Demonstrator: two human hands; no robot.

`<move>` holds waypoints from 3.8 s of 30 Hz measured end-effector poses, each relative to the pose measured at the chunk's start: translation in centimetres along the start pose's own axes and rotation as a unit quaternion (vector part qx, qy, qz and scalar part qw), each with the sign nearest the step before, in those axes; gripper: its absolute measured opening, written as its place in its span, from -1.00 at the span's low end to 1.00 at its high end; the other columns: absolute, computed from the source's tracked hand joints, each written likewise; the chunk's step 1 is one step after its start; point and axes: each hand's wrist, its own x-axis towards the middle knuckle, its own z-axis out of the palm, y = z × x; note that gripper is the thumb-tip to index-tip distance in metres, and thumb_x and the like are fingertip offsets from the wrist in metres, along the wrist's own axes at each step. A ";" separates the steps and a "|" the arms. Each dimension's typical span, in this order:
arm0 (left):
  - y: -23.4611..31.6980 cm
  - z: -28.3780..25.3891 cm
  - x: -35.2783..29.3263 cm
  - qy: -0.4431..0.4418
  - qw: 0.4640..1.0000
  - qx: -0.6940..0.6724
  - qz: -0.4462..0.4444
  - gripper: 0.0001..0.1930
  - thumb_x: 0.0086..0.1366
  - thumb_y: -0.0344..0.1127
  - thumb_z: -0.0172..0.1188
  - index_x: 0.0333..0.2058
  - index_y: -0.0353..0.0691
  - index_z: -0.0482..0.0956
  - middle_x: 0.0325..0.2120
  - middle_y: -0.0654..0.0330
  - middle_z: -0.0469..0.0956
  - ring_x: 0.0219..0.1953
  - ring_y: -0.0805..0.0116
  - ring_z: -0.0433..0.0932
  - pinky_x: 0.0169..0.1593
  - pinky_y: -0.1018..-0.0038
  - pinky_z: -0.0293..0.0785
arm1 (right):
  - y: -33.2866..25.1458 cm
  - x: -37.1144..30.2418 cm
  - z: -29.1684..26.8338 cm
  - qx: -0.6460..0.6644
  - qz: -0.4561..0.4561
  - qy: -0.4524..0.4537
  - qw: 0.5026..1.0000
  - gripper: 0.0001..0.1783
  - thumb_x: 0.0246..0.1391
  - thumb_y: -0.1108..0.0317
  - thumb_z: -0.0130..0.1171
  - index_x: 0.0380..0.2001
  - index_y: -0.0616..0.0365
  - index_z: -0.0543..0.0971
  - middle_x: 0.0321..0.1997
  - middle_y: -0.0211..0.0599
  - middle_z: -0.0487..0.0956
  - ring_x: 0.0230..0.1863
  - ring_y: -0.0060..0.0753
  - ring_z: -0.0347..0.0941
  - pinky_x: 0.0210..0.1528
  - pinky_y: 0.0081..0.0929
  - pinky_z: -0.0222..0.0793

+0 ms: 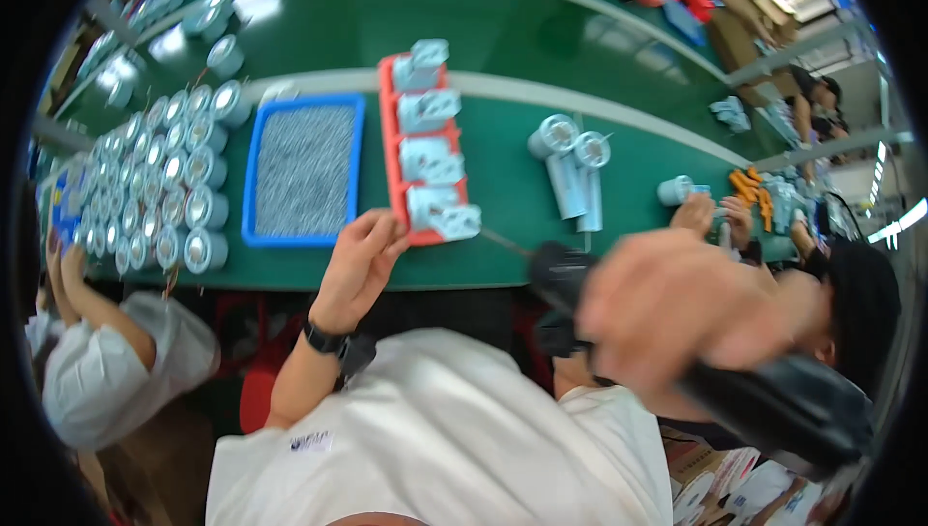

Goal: The person picks up a screw from a tray, places it into a handheld fan handle, and drives it in with a power screwdriver. They repeat this for several handles, then set the screwdriver aside to place motors into a red tray and fit the handles onto them.

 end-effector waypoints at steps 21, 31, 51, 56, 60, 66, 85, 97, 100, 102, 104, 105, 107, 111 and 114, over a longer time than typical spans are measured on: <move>-0.6 1.9 0.7 0.047 0.999 -0.024 -0.002 -0.74 0.39 -0.15 0.10 -0.28 -0.26 0.45 -0.47 0.31 0.43 -0.50 0.58 0.40 -0.39 0.77 0.43 | 8.0 -3.2 -0.7 0.218 -0.080 0.235 0.944 -0.41 0.31 -0.24 -0.30 -0.14 0.10 0.38 -0.63 -0.33 0.39 -0.70 -0.36 0.33 -0.41 -0.29 0.35; -1.4 1.4 1.2 0.013 0.997 -0.075 0.019 -0.78 0.41 -0.19 0.08 -0.25 -0.24 0.44 -0.47 0.35 0.40 -0.49 0.66 0.37 -0.43 0.79 0.40 | 7.7 -2.9 -0.2 0.192 -0.120 0.241 0.944 -0.43 0.30 -0.22 -0.22 -0.13 0.12 0.38 -0.63 -0.31 0.42 -0.71 -0.35 0.33 -0.43 -0.28 0.35; -1.7 0.7 1.3 -0.067 0.992 -0.091 0.048 -0.79 0.41 -0.23 0.08 -0.21 -0.29 0.41 -0.46 0.29 0.43 -0.47 0.59 0.39 -0.39 0.72 0.42 | 7.1 -2.9 1.1 0.275 -0.105 0.359 0.886 0.00 0.00 -0.64 -0.45 -0.23 0.21 0.37 -0.72 -0.24 0.39 -0.80 -0.37 0.31 -0.58 -0.34 0.40; -0.8 0.5 1.0 -0.057 0.993 -0.107 0.002 -0.79 0.41 -0.22 0.08 -0.23 -0.28 0.40 -0.48 0.30 0.41 -0.50 0.59 0.37 -0.45 0.73 0.37 | 7.5 -3.1 1.1 0.283 -0.114 0.331 0.893 0.01 -0.02 -0.65 -0.44 -0.24 0.22 0.37 -0.72 -0.23 0.40 -0.81 -0.36 0.30 -0.60 -0.33 0.39; 0.3 -0.9 0.6 -0.040 0.991 -0.114 -0.051 -0.81 0.43 -0.23 0.04 -0.25 -0.24 0.40 -0.49 0.31 0.40 -0.52 0.63 0.31 -0.54 0.73 0.28 | 7.4 -2.8 1.6 0.307 -0.120 0.311 0.891 -0.01 0.00 -0.64 -0.43 -0.24 0.21 0.38 -0.72 -0.24 0.39 -0.77 -0.33 0.33 -0.57 -0.33 0.40; -1.1 1.0 0.3 -0.077 0.997 -0.015 -0.015 -0.84 0.42 -0.34 0.06 -0.16 -0.33 0.46 -0.53 0.41 0.29 -0.54 0.70 0.21 -0.54 0.74 0.14 | 6.5 -4.2 -0.7 0.212 -0.138 0.206 0.945 -0.27 0.16 -0.37 -0.09 -0.11 0.17 0.42 -0.63 -0.25 0.46 -0.64 -0.25 0.40 -0.40 -0.19 0.39; -0.4 1.3 -1.6 -0.032 0.989 -0.080 -0.121 -0.78 0.38 -0.23 0.14 -0.25 -0.29 0.53 -0.48 0.27 0.53 -0.52 0.58 0.47 -0.45 0.72 0.41 | 5.2 -3.0 -0.9 0.156 -0.052 0.187 0.968 -0.52 0.31 -0.10 -0.21 -0.14 0.11 0.41 -0.58 -0.40 0.40 -0.64 -0.48 0.36 -0.35 -0.41 0.33; 0.5 -0.4 0.8 -0.015 0.998 0.036 -0.041 -0.78 0.35 -0.30 0.19 -0.20 -0.37 0.58 -0.38 0.13 0.62 -0.42 0.45 0.61 -0.32 0.64 0.55 | 5.5 -2.1 -0.5 0.045 0.002 0.131 0.990 -0.39 0.23 -0.28 -0.18 -0.11 0.09 0.37 -0.57 -0.33 0.40 -0.66 -0.38 0.37 -0.45 -0.31 0.34; 0.1 0.5 1.2 0.002 0.998 0.044 -0.042 -0.77 0.33 -0.33 0.20 -0.17 -0.40 0.57 -0.33 0.07 0.63 -0.34 0.39 0.65 -0.23 0.61 0.59 | 5.8 -2.0 -0.7 0.048 -0.006 0.135 0.990 -0.37 0.22 -0.30 -0.17 -0.09 0.10 0.37 -0.57 -0.33 0.39 -0.65 -0.38 0.37 -0.45 -0.31 0.34; -0.1 0.7 1.4 0.003 0.998 0.035 -0.043 -0.75 0.32 -0.35 0.21 -0.13 -0.42 0.56 -0.28 0.02 0.63 -0.27 0.32 0.67 -0.14 0.58 0.61 | 5.8 -2.0 -0.8 0.053 -0.006 0.134 0.990 -0.36 0.22 -0.31 -0.17 -0.07 0.10 0.36 -0.57 -0.34 0.39 -0.65 -0.38 0.37 -0.45 -0.31 0.34; -0.1 0.7 1.6 0.002 0.998 0.037 -0.042 -0.75 0.32 -0.36 0.21 -0.13 -0.43 0.56 -0.28 0.02 0.63 -0.26 0.32 0.67 -0.13 0.57 0.61 | 5.8 -1.9 -0.8 0.053 -0.003 0.141 0.989 -0.36 0.22 -0.31 -0.18 -0.08 0.10 0.36 -0.57 -0.33 0.39 -0.65 -0.38 0.37 -0.44 -0.31 0.34; -0.1 0.7 1.7 0.001 0.998 0.041 -0.038 -0.75 0.32 -0.36 0.21 -0.13 -0.43 0.56 -0.28 0.02 0.63 -0.26 0.31 0.67 -0.13 0.57 0.62 | 5.8 -2.0 -0.7 0.053 -0.002 0.147 0.988 -0.36 0.22 -0.31 -0.18 -0.08 0.10 0.36 -0.57 -0.33 0.39 -0.65 -0.38 0.37 -0.43 -0.31 0.34; -0.2 0.7 1.8 -0.001 0.998 0.045 -0.036 -0.75 0.32 -0.36 0.21 -0.13 -0.43 0.56 -0.28 0.02 0.63 -0.25 0.31 0.67 -0.12 0.56 0.62 | 5.7 -2.0 -0.6 0.053 -0.002 0.155 0.987 -0.36 0.22 -0.31 -0.18 -0.08 0.10 0.37 -0.57 -0.33 0.39 -0.65 -0.38 0.37 -0.43 -0.31 0.34; -0.2 0.8 1.9 -0.001 0.998 0.050 -0.040 -0.76 0.32 -0.36 0.21 -0.14 -0.43 0.56 -0.29 0.02 0.63 -0.27 0.32 0.67 -0.14 0.57 0.62 | 5.6 -1.9 -0.4 0.025 0.002 0.158 0.987 -0.37 0.24 -0.29 -0.20 -0.08 0.10 0.37 -0.57 -0.33 0.39 -0.65 -0.38 0.37 -0.41 -0.32 0.33; -0.3 0.8 1.9 -0.004 0.997 0.065 -0.038 -0.79 0.34 -0.37 0.18 -0.14 -0.38 0.56 -0.28 0.03 0.63 -0.24 0.32 0.67 -0.16 0.58 0.63 | 5.7 -1.8 -0.5 0.039 0.019 0.147 0.988 -0.45 0.28 -0.22 -0.19 -0.14 0.09 0.37 -0.57 -0.31 0.42 -0.64 -0.35 0.37 -0.40 -0.30 0.33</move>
